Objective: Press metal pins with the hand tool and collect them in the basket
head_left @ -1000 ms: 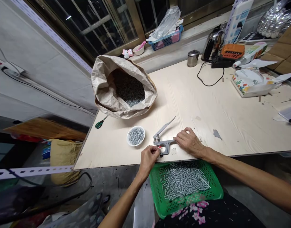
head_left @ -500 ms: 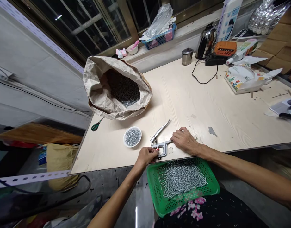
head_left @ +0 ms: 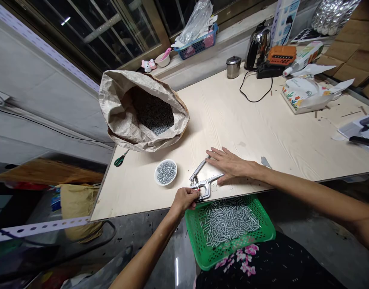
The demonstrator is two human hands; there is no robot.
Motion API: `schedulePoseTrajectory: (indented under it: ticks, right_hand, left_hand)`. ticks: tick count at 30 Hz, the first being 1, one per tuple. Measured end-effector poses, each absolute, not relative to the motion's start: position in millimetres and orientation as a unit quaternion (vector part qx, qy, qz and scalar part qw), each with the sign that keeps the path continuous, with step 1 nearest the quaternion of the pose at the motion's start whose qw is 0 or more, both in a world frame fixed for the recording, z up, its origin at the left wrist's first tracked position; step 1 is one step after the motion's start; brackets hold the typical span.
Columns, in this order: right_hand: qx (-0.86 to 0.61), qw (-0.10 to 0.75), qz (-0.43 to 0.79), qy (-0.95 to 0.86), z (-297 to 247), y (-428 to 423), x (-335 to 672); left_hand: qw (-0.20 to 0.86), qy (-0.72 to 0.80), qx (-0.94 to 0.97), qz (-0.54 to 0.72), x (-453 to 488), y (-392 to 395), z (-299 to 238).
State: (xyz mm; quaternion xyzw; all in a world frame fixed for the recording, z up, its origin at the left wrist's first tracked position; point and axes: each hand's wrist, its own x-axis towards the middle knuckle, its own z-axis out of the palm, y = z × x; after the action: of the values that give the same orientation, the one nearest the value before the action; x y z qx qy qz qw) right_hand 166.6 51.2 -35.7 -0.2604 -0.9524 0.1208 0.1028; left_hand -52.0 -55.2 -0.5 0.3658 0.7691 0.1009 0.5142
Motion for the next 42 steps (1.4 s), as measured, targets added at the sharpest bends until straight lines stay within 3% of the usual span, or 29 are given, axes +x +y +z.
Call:
schedulePoseTrajectory:
  ticks: [12,18,20,29,39,42]
  right_hand:
    - [-0.234,0.015,0.119,-0.965,-25,70,156]
    - [-0.237,0.047,0.113,-0.964,-35,61,161]
    - [-0.24,0.052,0.127,-0.961,-35,57,163]
    - [-0.262,0.064,0.161,-0.949,-28,47,176]
    - [-0.295,0.061,0.14,-0.943,-33,41,165]
    - [-0.296,0.083,0.131,-0.942,-32,40,170]
  left_hand:
    - [0.48,0.777,0.401,0.063,-50,-58,2]
    - [0.132,0.71,0.688,0.071,-32,-58,15]
    - [0.091,0.628,0.771,0.057,-23,-45,13]
    - [0.134,0.505,0.849,-0.078,-14,4,-1]
    - [0.163,0.539,0.825,-0.058,-3,-6,-8]
    - [0.157,0.562,0.812,0.011,-15,-9,-4]
